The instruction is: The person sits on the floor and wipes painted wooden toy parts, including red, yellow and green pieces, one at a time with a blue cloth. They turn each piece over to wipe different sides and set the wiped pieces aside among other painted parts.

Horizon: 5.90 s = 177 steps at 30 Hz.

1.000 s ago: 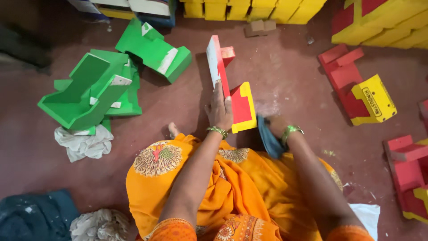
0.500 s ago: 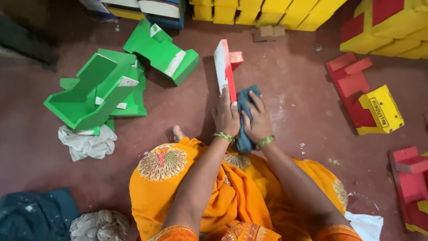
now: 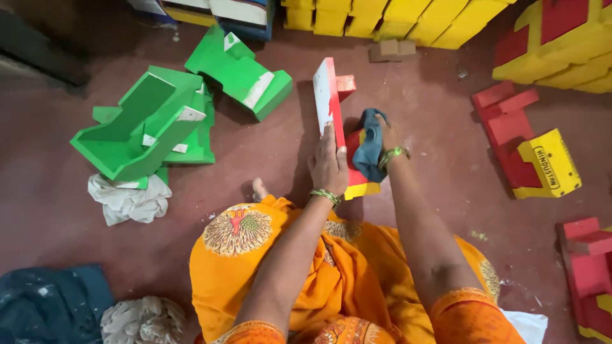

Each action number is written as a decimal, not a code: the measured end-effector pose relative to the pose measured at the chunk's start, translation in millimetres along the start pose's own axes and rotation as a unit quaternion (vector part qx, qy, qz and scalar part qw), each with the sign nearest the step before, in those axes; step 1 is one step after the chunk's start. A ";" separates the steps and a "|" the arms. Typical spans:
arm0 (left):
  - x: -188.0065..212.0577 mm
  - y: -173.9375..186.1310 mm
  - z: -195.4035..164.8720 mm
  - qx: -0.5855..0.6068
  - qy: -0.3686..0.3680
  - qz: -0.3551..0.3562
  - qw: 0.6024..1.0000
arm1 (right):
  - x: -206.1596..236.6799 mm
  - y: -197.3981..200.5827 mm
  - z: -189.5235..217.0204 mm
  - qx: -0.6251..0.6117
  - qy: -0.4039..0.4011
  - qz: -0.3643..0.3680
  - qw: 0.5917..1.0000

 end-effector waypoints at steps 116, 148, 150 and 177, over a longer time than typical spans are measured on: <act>-18.4 14.9 22.4 -0.082 0.100 0.143 0.981 | 71.5 87.3 -85.5 0.025 0.020 0.062 0.998; -0.7 27.3 -15.1 -0.113 -0.038 0.019 0.993 | 91.2 90.6 -53.1 -0.054 0.173 -0.108 0.978; 2.5 23.8 -9.0 -0.135 -0.068 0.002 0.988 | 120.3 26.8 -72.8 -0.212 0.016 0.106 0.971; -3.0 22.5 -27.1 -0.187 -0.086 0.083 0.975 | 103.7 40.7 -64.5 0.277 0.171 0.249 0.912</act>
Point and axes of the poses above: each hand's wrist, its own x-axis away from the middle knuckle, its own y-axis out of the back of the hand, z = x × y, the point moved 9 cm from there along -x, towards the middle knuckle, and after that the axes turned 11 degrees about -z, right-handed, at the moved point
